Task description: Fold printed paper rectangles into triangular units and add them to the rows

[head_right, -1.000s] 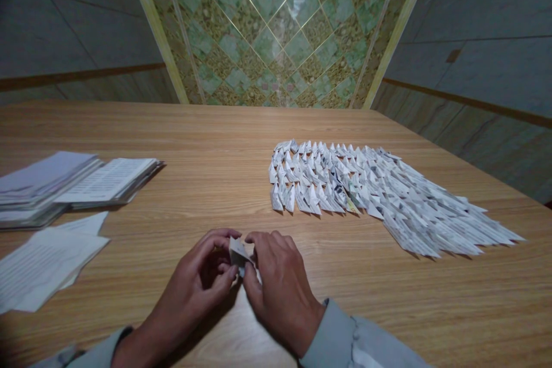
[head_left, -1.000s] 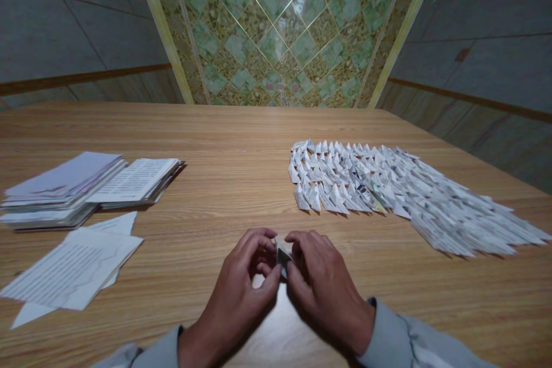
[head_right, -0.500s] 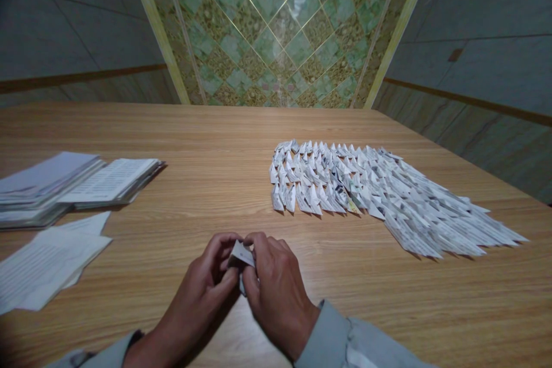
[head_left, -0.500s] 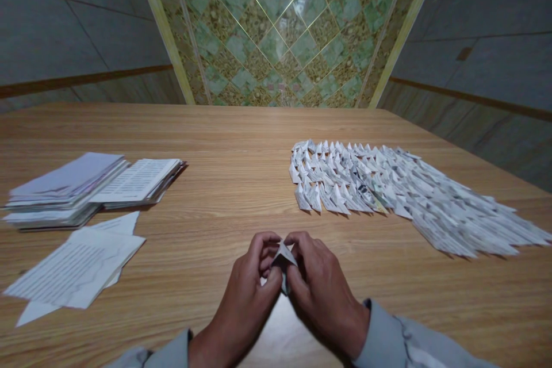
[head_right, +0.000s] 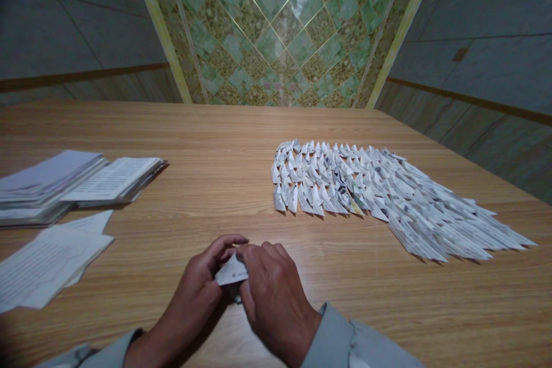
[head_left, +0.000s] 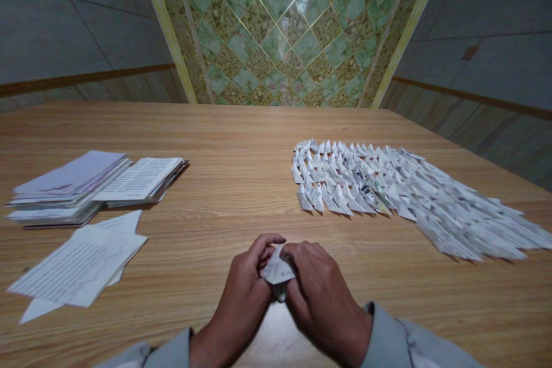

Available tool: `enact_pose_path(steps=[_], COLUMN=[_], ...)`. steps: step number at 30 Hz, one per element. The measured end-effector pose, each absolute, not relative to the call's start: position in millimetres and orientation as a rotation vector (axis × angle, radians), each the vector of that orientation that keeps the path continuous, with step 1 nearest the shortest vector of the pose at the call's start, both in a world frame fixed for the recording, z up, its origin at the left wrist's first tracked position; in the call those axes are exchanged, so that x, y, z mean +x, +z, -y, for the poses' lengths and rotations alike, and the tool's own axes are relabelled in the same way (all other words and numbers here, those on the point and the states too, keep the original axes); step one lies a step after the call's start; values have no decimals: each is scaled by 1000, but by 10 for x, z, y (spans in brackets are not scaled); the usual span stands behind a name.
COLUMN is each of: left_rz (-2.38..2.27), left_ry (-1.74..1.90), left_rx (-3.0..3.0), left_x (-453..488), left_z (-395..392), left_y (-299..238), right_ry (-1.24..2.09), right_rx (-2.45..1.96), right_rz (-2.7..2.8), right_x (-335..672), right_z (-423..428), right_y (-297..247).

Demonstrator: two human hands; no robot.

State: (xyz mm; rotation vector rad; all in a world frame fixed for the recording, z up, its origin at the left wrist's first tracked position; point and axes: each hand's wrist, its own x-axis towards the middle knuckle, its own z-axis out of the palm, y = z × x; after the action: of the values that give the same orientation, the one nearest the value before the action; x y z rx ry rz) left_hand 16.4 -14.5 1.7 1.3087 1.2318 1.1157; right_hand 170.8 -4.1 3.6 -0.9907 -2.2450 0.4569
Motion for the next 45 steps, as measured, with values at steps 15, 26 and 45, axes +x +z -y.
enact_pose_path(steps=[15,26,45], left_rz=[-1318,-1256,-1166], left_ry=[1329,1208,1157], left_rx=[1835,1953,1324], left_x=[-15,4,51], left_z=[194,239,205], left_y=[-9,-42,94], right_ry=[1005,1285,1286], right_rx=[-1036,-950,-964], right_rz=[1855,1631,1495], right_x=[1777,1759,1796], right_z=[5,-34,-59], right_y=[115,163,134])
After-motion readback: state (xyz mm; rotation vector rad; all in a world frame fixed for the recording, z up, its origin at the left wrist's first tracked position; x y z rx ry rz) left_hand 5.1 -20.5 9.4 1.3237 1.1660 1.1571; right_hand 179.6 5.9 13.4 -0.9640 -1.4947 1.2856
